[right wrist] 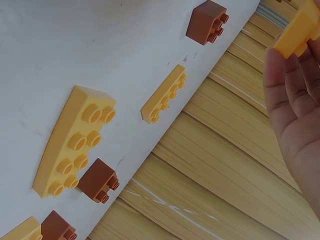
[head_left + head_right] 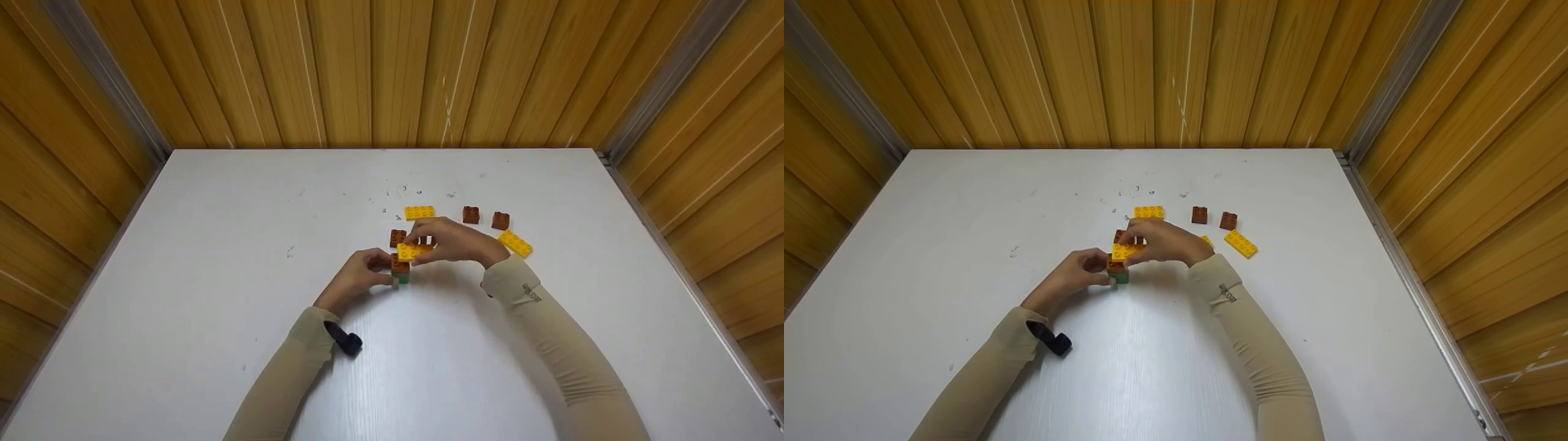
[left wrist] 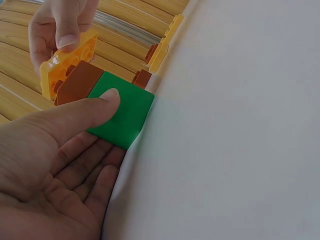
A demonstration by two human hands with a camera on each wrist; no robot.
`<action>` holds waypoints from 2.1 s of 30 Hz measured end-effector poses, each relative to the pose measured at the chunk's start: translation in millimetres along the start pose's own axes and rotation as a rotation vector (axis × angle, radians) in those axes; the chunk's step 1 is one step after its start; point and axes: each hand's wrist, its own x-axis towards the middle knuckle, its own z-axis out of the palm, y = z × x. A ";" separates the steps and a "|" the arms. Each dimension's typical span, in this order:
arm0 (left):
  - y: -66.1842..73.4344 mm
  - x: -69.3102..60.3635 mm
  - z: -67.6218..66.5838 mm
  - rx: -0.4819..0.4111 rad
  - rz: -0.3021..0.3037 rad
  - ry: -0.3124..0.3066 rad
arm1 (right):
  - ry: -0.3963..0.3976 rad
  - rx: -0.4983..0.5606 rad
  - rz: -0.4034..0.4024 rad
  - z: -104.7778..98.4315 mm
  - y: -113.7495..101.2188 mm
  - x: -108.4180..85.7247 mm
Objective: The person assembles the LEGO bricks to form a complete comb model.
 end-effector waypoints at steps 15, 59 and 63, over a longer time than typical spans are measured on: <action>-0.6 -0.7 0.3 -0.001 0.037 0.000 | -0.010 -0.026 -0.025 4.5 -3.4 3.5; -0.3 0.7 0.4 0.012 0.004 0.002 | -0.040 -0.038 0.032 7.0 -11.8 8.1; -0.3 -0.4 0.3 -0.012 -0.003 -0.002 | -0.034 -0.044 0.017 7.6 -12.4 9.5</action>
